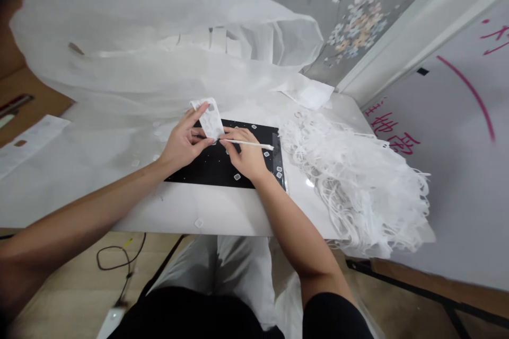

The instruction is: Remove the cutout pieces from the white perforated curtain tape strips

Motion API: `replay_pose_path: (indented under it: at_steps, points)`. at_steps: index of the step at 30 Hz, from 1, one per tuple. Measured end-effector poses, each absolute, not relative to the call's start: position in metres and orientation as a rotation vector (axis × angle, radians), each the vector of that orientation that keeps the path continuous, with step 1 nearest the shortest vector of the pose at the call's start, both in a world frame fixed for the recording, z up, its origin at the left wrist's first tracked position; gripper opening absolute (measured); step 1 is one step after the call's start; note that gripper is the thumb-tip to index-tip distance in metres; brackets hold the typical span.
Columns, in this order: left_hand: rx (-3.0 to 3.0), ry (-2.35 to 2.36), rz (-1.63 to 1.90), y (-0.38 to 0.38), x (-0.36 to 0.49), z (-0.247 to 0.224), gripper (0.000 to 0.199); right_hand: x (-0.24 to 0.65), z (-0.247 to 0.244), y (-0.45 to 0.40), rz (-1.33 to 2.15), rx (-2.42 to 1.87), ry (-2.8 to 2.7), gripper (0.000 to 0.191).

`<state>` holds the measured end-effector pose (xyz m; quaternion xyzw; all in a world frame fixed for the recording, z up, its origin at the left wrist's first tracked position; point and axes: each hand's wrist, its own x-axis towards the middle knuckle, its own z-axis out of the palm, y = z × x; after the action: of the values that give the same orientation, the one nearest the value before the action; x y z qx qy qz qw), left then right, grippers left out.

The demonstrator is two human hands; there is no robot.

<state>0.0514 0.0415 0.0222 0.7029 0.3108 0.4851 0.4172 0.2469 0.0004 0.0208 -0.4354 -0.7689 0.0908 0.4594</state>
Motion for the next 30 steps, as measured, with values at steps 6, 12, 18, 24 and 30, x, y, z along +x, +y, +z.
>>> replay_pose_path:
  at_steps: [6, 12, 18, 24, 30]
  points:
    - [1.735, 0.825, 1.167, 0.04, 0.054, 0.021, 0.083, 0.246, 0.013, 0.002, 0.106, -1.123, -1.931, 0.013]
    - [1.72, 0.814, 1.18, 0.04, 0.054, 0.023, 0.082, 0.244, 0.007, 0.003, 0.088, -1.127, -1.99, 0.018]
    - [1.657, 0.78, 1.191, 0.041, 0.054, 0.025, 0.083, 0.241, 0.006, 0.002, -0.036, -1.158, -2.023, 0.02]
    - [1.603, 0.79, 1.201, 0.039, 0.055, 0.026, 0.084, 0.234, 0.006, -0.002, -0.188, -1.048, -2.056, 0.023]
    - [1.712, 0.841, 1.093, 0.037, 0.051, 0.037, 0.083, 0.225, 0.008, -0.008, -0.185, -1.113, -1.937, 0.025]
